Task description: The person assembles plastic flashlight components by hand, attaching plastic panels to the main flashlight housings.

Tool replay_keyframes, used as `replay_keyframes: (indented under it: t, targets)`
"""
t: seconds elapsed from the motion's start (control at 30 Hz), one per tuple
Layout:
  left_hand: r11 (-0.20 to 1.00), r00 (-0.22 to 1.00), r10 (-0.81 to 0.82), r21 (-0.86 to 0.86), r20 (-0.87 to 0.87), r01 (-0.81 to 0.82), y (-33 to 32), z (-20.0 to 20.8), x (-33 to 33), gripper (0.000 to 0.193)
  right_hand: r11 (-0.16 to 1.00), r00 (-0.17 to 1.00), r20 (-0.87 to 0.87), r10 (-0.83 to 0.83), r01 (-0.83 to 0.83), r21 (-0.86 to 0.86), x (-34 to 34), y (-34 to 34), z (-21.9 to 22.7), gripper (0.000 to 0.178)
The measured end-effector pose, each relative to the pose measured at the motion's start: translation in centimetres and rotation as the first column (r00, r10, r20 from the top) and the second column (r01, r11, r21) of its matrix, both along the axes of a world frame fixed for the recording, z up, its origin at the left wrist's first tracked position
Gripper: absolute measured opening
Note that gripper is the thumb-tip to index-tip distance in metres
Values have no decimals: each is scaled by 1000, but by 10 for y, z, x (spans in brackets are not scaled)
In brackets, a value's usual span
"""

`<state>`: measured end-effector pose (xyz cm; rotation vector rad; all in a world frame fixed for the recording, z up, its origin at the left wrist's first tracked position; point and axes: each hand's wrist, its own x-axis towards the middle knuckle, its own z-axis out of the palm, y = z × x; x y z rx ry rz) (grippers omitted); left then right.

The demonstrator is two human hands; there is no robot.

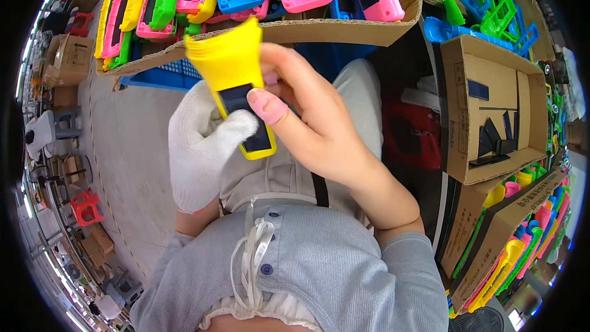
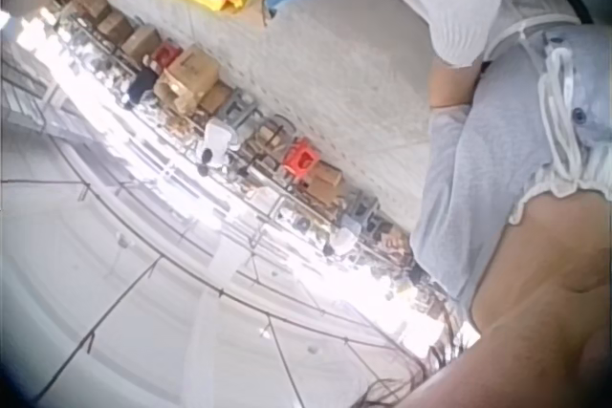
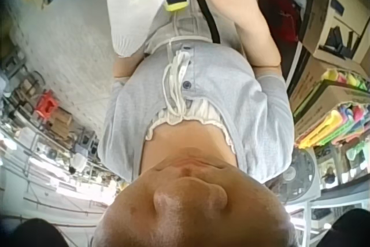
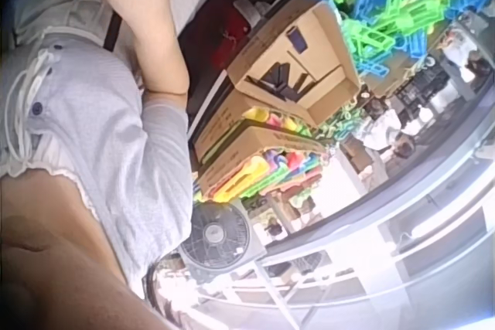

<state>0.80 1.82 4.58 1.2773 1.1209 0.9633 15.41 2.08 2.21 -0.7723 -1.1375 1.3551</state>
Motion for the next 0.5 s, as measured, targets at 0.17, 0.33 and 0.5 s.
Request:
replay_keyframes:
  t: [0.17, 0.33, 0.5]
  targets:
    - [990, 978, 139, -26, 153, -136, 3, -2, -7, 26, 963, 943, 199, 266, -250, -100, 15, -18, -19, 30]
    - [991, 988, 118, 50, 102, -123, 2, -2, -8, 29, 977, 975, 124, 183, -166, -136, 2, -26, -17, 26]
    - [987, 982, 154, 36, 108, -159, 2, 5, -7, 31, 998, 932, 358, 59, -60, -8, -5, -29, -18, 29]
